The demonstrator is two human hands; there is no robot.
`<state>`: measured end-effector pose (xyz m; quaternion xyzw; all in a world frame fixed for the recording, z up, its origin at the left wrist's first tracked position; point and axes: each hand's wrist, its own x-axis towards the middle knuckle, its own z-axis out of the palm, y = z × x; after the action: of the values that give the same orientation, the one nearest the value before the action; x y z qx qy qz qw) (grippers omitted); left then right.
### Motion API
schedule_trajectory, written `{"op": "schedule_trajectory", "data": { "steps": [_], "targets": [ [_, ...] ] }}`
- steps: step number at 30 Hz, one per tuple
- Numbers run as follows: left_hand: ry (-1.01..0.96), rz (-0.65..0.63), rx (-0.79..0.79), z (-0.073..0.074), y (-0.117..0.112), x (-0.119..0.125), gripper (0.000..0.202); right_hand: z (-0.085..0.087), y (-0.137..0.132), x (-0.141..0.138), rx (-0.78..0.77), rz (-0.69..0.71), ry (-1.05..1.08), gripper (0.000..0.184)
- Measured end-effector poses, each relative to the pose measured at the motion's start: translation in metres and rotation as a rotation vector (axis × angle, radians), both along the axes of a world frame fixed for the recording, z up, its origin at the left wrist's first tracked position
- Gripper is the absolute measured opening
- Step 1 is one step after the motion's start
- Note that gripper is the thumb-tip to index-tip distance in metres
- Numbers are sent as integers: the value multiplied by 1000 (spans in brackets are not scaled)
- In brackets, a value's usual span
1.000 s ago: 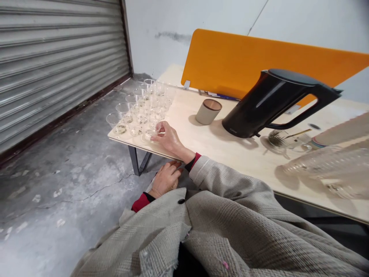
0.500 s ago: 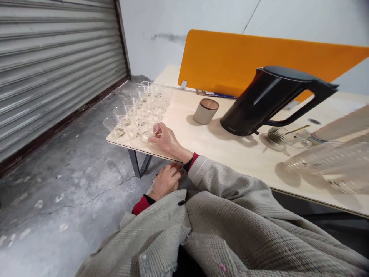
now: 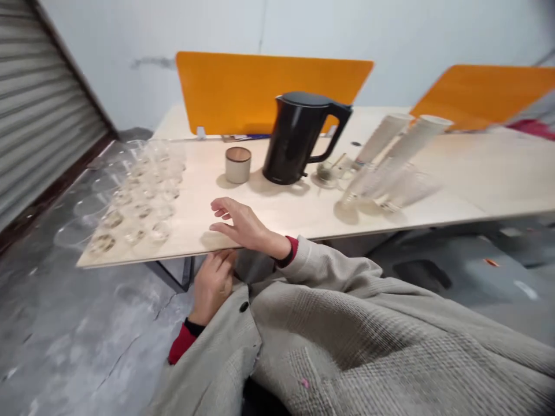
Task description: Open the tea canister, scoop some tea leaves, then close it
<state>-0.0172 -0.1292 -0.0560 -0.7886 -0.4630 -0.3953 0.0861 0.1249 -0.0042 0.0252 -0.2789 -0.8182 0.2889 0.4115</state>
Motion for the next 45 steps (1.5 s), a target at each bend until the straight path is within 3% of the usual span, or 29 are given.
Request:
{"op": "schedule_trajectory", "data": {
  "steps": [4, 7, 12, 15, 18, 22, 29, 38, 45],
  "targets": [
    [-11, -81, 59, 30, 19, 15, 30, 19, -25, 95, 73, -147, -30, 32],
    [-32, -104, 90, 44, 42, 32, 26, 37, -41, 170, 164, -375, -29, 28],
    [-51, -74, 20, 50, 88, 60, 22, 64, -47, 281, 354, -965, -138, 21],
    [-28, -35, -42, 47, 107, 72, 24, 69, -32, 322, 391, -1120, -307, 24],
    [40, -20, -58, 45, 115, 76, 25, 65, -11, 337, 398, -1090, -465, 25],
    [88, -14, -39, 45, 113, 73, 24, 60, 11, 337, 357, -1032, -615, 24],
    [138, -5, -32, 50, 110, 73, 22, 69, 19, 340, 318, -1045, -759, 22],
    [88, -40, -49, 46, 111, 73, 20, 69, 21, 355, 342, -1012, -598, 18],
    [113, -32, -22, 46, 110, 73, 21, 77, 29, 350, 334, -1021, -528, 21]
  ]
}}
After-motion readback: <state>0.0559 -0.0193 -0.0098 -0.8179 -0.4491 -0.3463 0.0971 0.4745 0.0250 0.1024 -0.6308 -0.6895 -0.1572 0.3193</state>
